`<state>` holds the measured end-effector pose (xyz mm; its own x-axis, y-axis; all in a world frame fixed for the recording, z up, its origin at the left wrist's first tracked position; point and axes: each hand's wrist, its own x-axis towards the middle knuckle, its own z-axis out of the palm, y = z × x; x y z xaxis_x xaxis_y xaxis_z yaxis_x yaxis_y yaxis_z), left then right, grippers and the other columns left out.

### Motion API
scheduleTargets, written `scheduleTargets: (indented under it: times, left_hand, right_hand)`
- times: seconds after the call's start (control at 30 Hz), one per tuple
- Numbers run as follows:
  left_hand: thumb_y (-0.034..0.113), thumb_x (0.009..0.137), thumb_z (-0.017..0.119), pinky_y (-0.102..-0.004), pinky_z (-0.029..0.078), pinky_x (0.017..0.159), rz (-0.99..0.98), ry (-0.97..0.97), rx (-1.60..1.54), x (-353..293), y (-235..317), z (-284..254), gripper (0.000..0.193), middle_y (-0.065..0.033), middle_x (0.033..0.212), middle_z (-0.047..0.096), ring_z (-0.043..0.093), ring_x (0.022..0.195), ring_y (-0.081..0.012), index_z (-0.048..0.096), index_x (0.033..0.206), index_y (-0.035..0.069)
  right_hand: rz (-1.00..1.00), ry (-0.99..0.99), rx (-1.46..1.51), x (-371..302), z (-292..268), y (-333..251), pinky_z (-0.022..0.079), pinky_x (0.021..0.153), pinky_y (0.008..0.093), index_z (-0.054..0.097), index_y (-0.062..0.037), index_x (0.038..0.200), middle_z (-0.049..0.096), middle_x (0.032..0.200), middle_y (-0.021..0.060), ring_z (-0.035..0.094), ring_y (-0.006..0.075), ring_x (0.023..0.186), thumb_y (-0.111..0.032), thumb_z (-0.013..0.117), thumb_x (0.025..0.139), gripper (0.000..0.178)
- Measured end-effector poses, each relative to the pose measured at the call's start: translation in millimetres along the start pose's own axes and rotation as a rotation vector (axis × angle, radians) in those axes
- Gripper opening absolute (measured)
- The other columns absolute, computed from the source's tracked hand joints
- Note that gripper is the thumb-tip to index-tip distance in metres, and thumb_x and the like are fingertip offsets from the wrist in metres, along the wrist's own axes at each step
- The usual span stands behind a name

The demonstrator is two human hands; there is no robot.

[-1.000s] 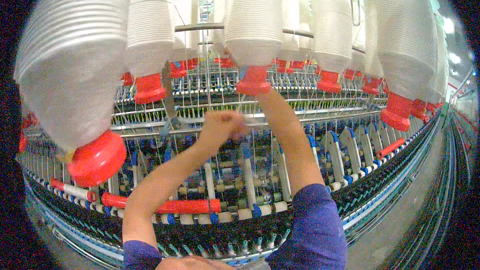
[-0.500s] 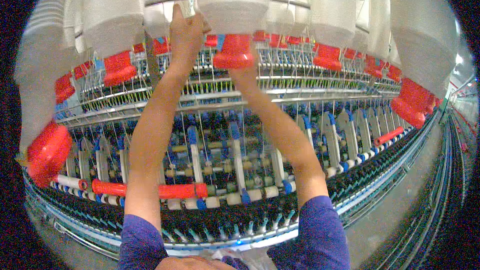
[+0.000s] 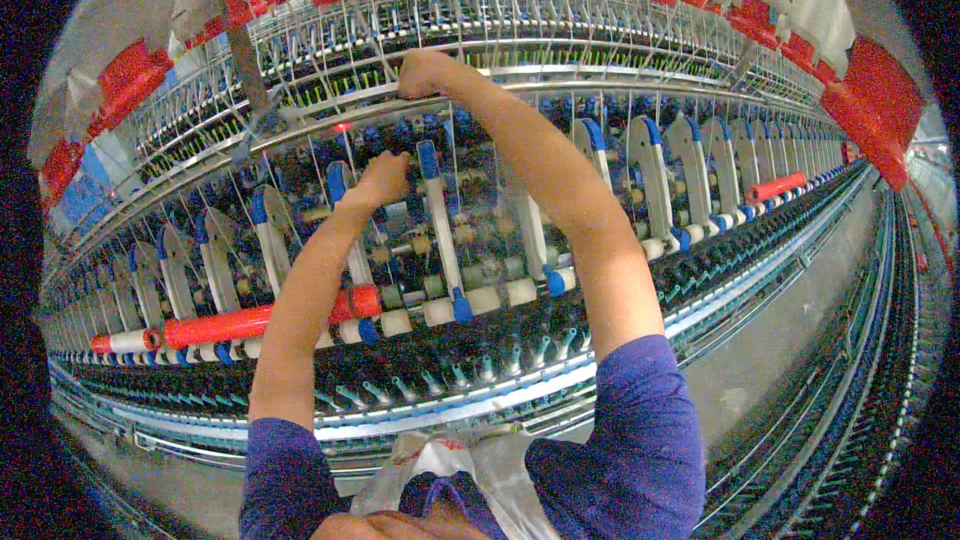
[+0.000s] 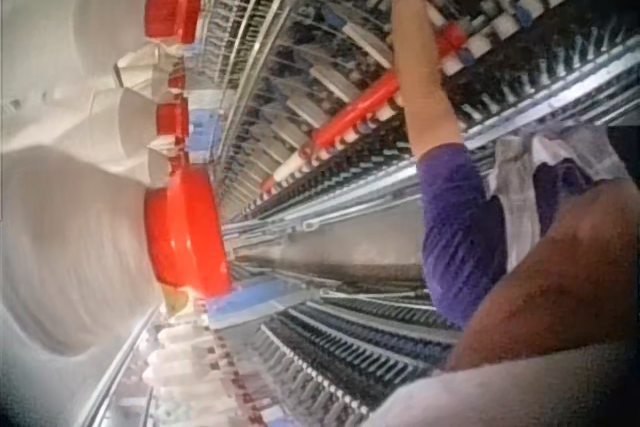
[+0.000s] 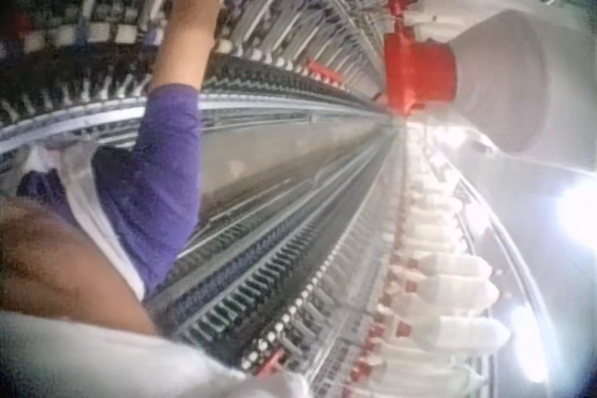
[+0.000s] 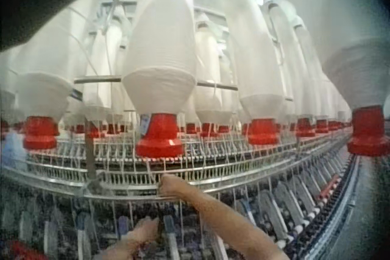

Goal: The person repeatedly threads white yarn through guides and tensioners on a row of industrial spinning machines. They use a small blue tool to assist with threading and occasionally adjust red guide components. The hands work along the machine line, moving from one spindle to the next.

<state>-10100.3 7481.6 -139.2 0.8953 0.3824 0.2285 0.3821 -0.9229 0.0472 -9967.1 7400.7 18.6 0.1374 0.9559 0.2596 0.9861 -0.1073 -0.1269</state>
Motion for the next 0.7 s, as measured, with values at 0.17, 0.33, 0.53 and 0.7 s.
scheduleTargets:
  times: [0.17,0.33,0.53,0.7]
  left_hand:
    - [0.009,0.081,0.053,-0.0443,0.05,0.075,0.055,0.154,0.049,-17,4,-3,0.02,-0.0256,0.097,0.061,0.061,0.086,-0.0405,0.06,0.096,0.0]
    - [0.011,0.083,0.058,-0.0355,0.047,0.073,-0.116,0.476,-1.358,4,6,-22,0.02,-0.0077,0.095,0.063,0.06,0.086,-0.0206,0.059,0.101,0.003]
    - [0.019,0.088,0.058,-0.0294,0.046,0.065,0.05,-0.016,-2.055,-21,11,-61,0.02,-0.0039,0.084,0.063,0.057,0.075,-0.0133,0.06,0.104,0.006]
    - [0.023,0.09,0.059,-0.0249,0.042,0.056,-0.14,-0.091,-1.746,-41,25,-61,0.027,-0.0037,0.075,0.062,0.056,0.066,-0.0133,0.057,0.106,0.002]
  right_hand:
    - [0.014,-0.102,0.169,-17,3,-3,0.043,0.06,0.0393,0.061,0.004,0.076,0.056,0.062,0.0108,0.05,0.0193,0.059,-0.03,0.058,0.081,0.035]
    - [-0.037,0.042,0.18,-15,24,-2,0.049,0.073,0.0487,0.065,0.0019,0.08,0.065,0.082,0.0207,0.062,0.0381,0.077,-0.034,0.049,0.082,0.04]
    - [-0.122,0.689,0.002,-62,68,-12,0.036,0.099,0.0462,0.04,-0.0015,0.131,0.045,0.131,0.0229,0.046,0.0391,0.118,-0.031,0.051,0.089,0.052]
    - [-0.048,0.973,0.583,-113,101,-37,0.035,0.101,0.0358,0.043,0.0009,0.131,0.048,0.131,0.0195,0.048,0.0301,0.12,-0.025,0.049,0.094,0.046]
